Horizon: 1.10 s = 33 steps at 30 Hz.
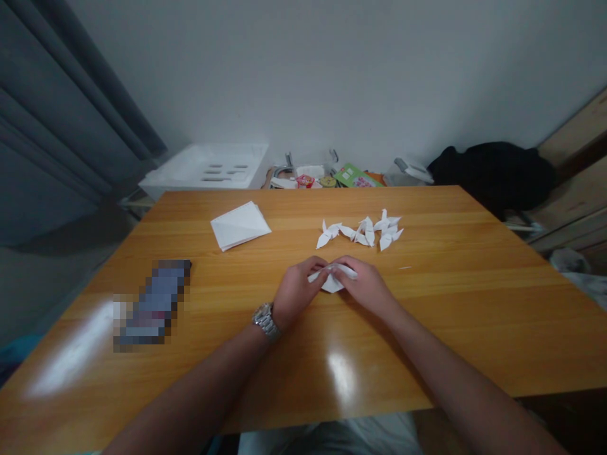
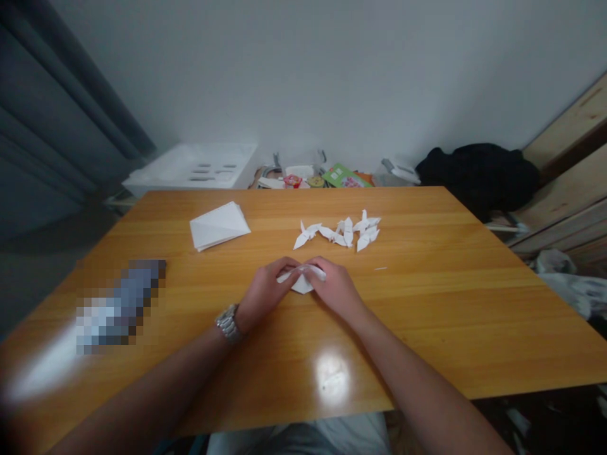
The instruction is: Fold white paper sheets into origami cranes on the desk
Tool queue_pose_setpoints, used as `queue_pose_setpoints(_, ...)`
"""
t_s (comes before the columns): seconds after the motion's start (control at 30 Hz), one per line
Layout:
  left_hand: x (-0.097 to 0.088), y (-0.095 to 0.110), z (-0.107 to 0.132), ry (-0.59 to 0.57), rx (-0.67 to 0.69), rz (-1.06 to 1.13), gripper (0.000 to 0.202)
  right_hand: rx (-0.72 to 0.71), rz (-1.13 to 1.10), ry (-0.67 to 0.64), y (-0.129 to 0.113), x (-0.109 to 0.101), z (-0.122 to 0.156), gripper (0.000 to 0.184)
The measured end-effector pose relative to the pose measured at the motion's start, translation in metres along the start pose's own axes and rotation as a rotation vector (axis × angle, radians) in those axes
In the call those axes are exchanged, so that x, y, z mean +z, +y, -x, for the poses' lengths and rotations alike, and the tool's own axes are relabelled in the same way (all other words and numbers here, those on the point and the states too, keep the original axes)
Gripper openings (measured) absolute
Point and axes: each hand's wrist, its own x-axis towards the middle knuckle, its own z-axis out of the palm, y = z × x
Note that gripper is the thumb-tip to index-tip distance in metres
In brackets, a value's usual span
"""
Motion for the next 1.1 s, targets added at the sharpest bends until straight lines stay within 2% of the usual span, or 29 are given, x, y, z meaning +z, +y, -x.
queue_pose_setpoints(0.17,0.003,-0.002,-0.001,0.027,-0.041,-0.02,0.014,-0.025,0.018,0.013,-0.001,0.003,0.0,0.015)
queue_pose_setpoints(0.4,0.006,-0.003,-0.002,0.074,0.008,-0.053,0.009,-0.083,0.092,0.063,-0.004,0.003,0.002,0.014)
queue_pose_setpoints(0.67,0.004,0.002,-0.002,0.077,0.032,-0.076,0.01,-0.122,0.179,0.048,-0.004,0.0,0.0,0.016)
queue_pose_setpoints(0.9,-0.001,-0.004,-0.003,-0.015,0.159,0.095,0.019,-0.115,-0.035,0.05,0.003,-0.008,-0.003,0.011)
queue_pose_setpoints(1.1,-0.004,-0.004,-0.004,-0.004,0.115,0.141,0.026,-0.097,-0.124,0.023,0.005,-0.013,-0.006,0.011)
